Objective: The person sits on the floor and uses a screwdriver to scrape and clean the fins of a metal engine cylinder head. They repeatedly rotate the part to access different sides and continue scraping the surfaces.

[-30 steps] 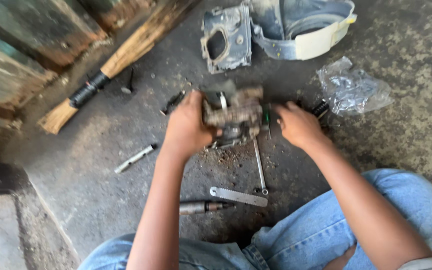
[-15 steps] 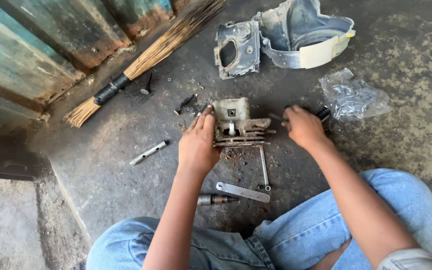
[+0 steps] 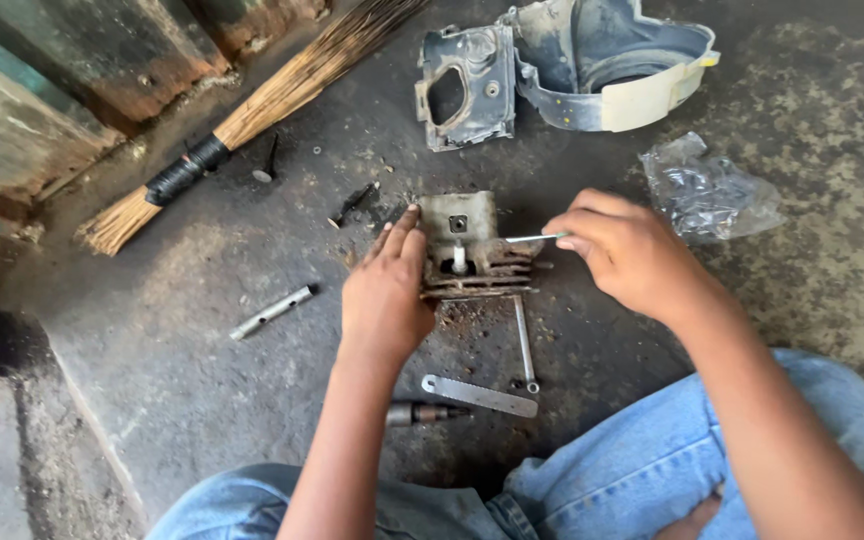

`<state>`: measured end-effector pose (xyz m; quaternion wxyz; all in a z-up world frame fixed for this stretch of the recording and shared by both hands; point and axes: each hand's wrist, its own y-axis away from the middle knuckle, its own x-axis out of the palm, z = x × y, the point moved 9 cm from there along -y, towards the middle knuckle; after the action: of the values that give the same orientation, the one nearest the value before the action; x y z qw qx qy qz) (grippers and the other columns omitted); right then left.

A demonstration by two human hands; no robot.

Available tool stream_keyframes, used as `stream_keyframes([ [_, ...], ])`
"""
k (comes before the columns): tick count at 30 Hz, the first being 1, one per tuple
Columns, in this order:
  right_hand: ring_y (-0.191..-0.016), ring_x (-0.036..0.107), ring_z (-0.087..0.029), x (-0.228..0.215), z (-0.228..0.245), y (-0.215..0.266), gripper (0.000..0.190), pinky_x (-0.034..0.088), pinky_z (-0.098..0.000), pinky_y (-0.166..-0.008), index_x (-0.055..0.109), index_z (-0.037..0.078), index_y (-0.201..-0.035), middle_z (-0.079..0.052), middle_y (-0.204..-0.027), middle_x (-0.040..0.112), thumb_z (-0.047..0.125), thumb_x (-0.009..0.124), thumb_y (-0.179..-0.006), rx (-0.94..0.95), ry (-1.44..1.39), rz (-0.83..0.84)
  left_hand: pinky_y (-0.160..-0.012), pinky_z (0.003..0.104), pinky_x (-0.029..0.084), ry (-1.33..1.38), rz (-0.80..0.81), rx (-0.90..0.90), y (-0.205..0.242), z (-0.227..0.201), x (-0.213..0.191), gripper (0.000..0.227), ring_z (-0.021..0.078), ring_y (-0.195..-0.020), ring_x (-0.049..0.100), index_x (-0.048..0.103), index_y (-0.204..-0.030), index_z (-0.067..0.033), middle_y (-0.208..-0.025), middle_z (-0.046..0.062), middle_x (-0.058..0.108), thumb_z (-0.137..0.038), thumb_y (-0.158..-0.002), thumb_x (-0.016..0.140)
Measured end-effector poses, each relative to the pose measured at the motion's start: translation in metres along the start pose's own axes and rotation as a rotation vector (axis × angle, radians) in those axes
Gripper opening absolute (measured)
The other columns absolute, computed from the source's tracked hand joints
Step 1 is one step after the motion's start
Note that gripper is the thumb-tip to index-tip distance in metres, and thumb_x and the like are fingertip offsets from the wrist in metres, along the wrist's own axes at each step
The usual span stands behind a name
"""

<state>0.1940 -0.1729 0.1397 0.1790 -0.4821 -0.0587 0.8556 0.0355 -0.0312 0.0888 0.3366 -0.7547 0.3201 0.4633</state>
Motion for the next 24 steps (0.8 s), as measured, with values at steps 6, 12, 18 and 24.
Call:
stream_keyframes([
  [6,-0.085,0.069,-0.025,-0.006,0.005,0.005,0.016,0.056,-0.0366,-0.077,0.074,0.004,-0.105,-0.009,-0.099,0.069,0.002,0.067,-0.091,0.001,0.117,0.057,-0.105,0.039,0.048,-0.011,0.018,-0.012,0.003,-0.001,0.001,0.071,0.0321,-0.137,0.051,0.056,-0.128,-0.0067,-0.154,0.007,0.048,-0.002,-0.063,0.081],
  [12,-0.090,0.070,-0.029,0.020,0.000,0.006,0.018,0.057,-0.0390,-0.076,0.063,0.001,-0.102,-0.013,-0.099,0.069,-0.006,0.064,-0.085,0.042,0.108,0.088,-0.104,0.039,0.047,-0.017,0.062,-0.020,0.001,-0.002,0.000,0.074,0.0324,-0.137,0.050,0.054,-0.130,-0.0073,-0.155,0.007,0.046,-0.005,-0.062,0.084],
  [18,-0.094,0.068,-0.030,0.030,-0.036,0.014,0.015,0.054,-0.0400,-0.080,0.056,-0.001,-0.099,-0.015,-0.098,0.068,-0.004,0.067,-0.089,0.060,-0.090,-0.073,-0.104,0.039,0.047,-0.028,0.080,-0.025,-0.002,-0.001,0.001,0.073,0.0322,-0.137,0.048,0.054,-0.129,-0.0075,-0.157,0.006,0.043,-0.006,-0.063,0.084],
  [24,-0.096,0.063,-0.025,0.074,-0.085,0.024,0.013,0.050,-0.0363,-0.089,0.054,0.000,-0.099,-0.012,-0.099,0.063,-0.002,0.067,-0.097,0.066,-0.407,-0.153,-0.105,0.041,0.047,-0.013,0.124,-0.058,-0.004,-0.001,0.000,0.065,0.0288,-0.139,0.049,0.055,-0.124,-0.0076,-0.159,0.001,0.043,-0.005,-0.066,0.082],
])
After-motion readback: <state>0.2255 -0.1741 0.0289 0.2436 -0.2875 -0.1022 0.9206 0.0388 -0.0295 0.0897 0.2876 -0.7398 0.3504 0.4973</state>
